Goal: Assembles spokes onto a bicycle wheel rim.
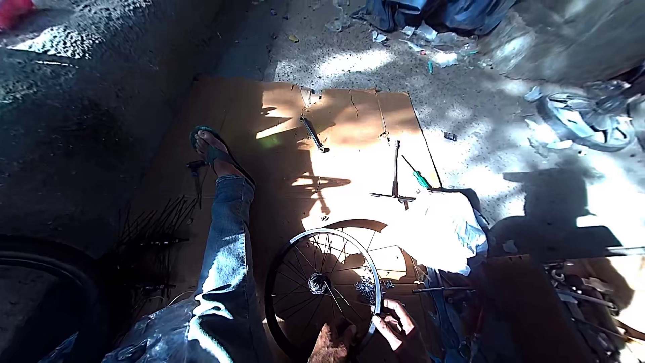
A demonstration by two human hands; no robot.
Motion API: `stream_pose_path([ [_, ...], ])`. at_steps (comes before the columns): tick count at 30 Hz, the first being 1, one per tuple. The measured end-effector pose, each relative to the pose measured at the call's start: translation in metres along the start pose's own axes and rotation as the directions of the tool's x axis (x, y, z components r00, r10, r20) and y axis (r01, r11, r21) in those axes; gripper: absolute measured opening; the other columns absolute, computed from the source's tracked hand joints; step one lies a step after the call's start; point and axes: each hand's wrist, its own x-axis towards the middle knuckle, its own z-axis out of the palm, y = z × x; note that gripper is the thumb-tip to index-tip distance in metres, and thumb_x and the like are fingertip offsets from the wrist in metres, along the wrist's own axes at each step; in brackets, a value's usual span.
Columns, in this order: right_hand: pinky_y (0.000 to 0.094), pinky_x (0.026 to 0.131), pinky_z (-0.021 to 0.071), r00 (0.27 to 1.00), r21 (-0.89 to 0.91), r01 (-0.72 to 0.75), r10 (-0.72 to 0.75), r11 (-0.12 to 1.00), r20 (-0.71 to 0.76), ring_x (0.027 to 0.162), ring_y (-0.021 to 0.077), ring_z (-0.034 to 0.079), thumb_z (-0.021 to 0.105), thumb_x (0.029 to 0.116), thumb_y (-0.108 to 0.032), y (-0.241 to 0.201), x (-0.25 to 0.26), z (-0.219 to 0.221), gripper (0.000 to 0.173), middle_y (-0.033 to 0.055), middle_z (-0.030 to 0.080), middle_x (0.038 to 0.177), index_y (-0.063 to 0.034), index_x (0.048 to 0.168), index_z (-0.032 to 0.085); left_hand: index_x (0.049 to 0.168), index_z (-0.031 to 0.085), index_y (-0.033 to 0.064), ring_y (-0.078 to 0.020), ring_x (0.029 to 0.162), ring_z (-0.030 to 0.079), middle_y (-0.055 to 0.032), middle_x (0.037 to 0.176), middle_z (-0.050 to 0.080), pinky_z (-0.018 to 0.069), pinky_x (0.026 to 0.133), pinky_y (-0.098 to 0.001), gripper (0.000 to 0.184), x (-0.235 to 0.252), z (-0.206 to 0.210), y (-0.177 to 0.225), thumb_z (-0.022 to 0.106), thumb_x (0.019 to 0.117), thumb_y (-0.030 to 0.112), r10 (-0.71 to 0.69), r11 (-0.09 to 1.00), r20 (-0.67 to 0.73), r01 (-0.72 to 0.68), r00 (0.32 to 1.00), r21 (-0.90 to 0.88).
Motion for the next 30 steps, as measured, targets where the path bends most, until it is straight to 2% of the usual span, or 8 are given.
stream_pose_path([
  [4, 0.0312, 0.094, 0.0553, 0.993, -0.031, -0.012, 0.009, 0.999, -0.114, 0.106, 0.0140, 0.067, 0.064, 0.0937, -0.015, 0.007, 0.011, -0.010, 0.035, 0.0132, 0.069, 0.117, 0.0035, 0.124, 0.064, 0.114, 0.066, 0.0023, -0.0223, 0.089, 0.070, -0.0111, 0.097, 0.071, 0.0570, 0.086, -0.0463, 0.035, 0.004, 0.011, 0.004, 0.048, 0.1073, 0.031, -0.084, 0.989, -0.047, 0.090, 0.995, 0.120],
  [6, 0.0325, 0.094, 0.0569, 0.981, -0.306, 0.123, -0.162, 0.944, -0.104, 0.103, 0.0158, 0.070, 0.061, 0.0952, -0.013, 0.028, 0.023, -0.019, 0.028, 0.0132, 0.072, 0.112, 0.0025, 0.116, 0.070, 0.119, 0.064, 0.0000, -0.0201, 0.087, 0.071, -0.0114, 0.100, 0.072, 0.0589, 0.085, -0.0414, 0.031, 0.007, 0.018, 0.013, 0.049, 0.1077, 0.025, -0.075, 0.997, -0.096, 0.075, 0.993, -0.009],
  [9, 0.0454, 0.087, 0.0597, 0.962, -0.687, 0.225, -0.267, 0.691, 0.047, 0.096, 0.0272, 0.072, 0.065, 0.0920, -0.015, 0.057, 0.035, -0.026, 0.024, 0.0146, 0.072, 0.109, -0.0036, 0.110, 0.074, 0.121, 0.061, -0.0020, -0.0213, 0.077, 0.072, -0.0132, 0.099, 0.073, 0.0622, 0.073, -0.0395, 0.029, 0.018, 0.030, 0.032, 0.047, 0.1087, 0.020, -0.121, 0.960, -0.139, 0.080, 0.983, -0.268],
  [14, 0.0468, 0.089, 0.0584, 0.971, -0.834, 0.228, -0.057, 0.502, 0.231, 0.104, 0.0335, 0.069, 0.060, 0.0926, 0.000, 0.053, 0.045, -0.015, 0.021, 0.0178, 0.068, 0.113, -0.0005, 0.111, 0.071, 0.120, 0.059, -0.0049, -0.0275, 0.077, 0.074, -0.0182, 0.099, 0.071, 0.0643, 0.072, -0.0427, 0.030, 0.036, 0.039, 0.035, 0.044, 0.1106, 0.019, -0.137, 0.848, -0.133, 0.047, 0.982, -0.529],
  [20, 0.0478, 0.094, 0.0556, 0.979, -0.925, 0.150, 0.079, 0.349, 0.188, 0.115, 0.0354, 0.066, 0.060, 0.0931, -0.004, 0.036, 0.050, -0.004, 0.034, 0.0198, 0.067, 0.124, 0.0003, 0.126, 0.066, 0.116, 0.061, -0.0054, -0.0238, 0.081, 0.073, -0.0156, 0.096, 0.072, 0.0637, 0.077, -0.0411, 0.025, 0.041, 0.039, 0.027, 0.049, 0.1086, 0.015, -0.094, 0.877, -0.182, -0.005, 0.979, -0.480],
  [23, 0.0486, 0.088, 0.0584, 0.991, -0.835, 0.137, -0.080, 0.533, 0.111, 0.102, 0.0325, 0.071, 0.065, 0.0914, -0.014, 0.043, 0.044, -0.015, 0.025, 0.0181, 0.071, 0.112, -0.0006, 0.111, 0.072, 0.116, 0.061, -0.0048, -0.0230, 0.081, 0.074, -0.0152, 0.096, 0.073, 0.0639, 0.078, -0.0398, 0.024, 0.041, 0.039, 0.027, 0.052, 0.1076, 0.015, -0.089, 0.880, -0.189, -0.011, 0.978, -0.475],
  [26, 0.0305, 0.083, 0.0605, 0.983, -0.469, 0.161, -0.185, 0.868, -0.007, 0.088, 0.0116, 0.072, 0.070, 0.0894, -0.013, 0.039, 0.030, -0.031, 0.016, 0.0063, 0.075, 0.098, -0.0039, 0.101, 0.076, 0.116, 0.061, -0.0050, -0.0222, 0.083, 0.074, -0.0147, 0.097, 0.073, 0.0638, 0.079, -0.0392, 0.024, 0.043, 0.038, 0.026, 0.054, 0.1067, 0.015, -0.072, 0.877, -0.192, -0.029, 0.979, -0.480],
  [30, 0.0273, 0.085, 0.0614, 0.993, -0.215, 0.025, -0.050, 0.976, -0.111, 0.091, 0.0090, 0.073, 0.068, 0.0936, -0.009, 0.013, 0.012, -0.024, 0.017, 0.0045, 0.077, 0.102, -0.0044, 0.107, 0.077, 0.118, 0.061, -0.0049, -0.0218, 0.081, 0.074, -0.0144, 0.095, 0.073, 0.0640, 0.076, -0.0384, 0.024, 0.047, 0.040, 0.027, 0.054, 0.1068, 0.016, -0.074, 0.873, -0.199, -0.033, 0.977, -0.487],
])
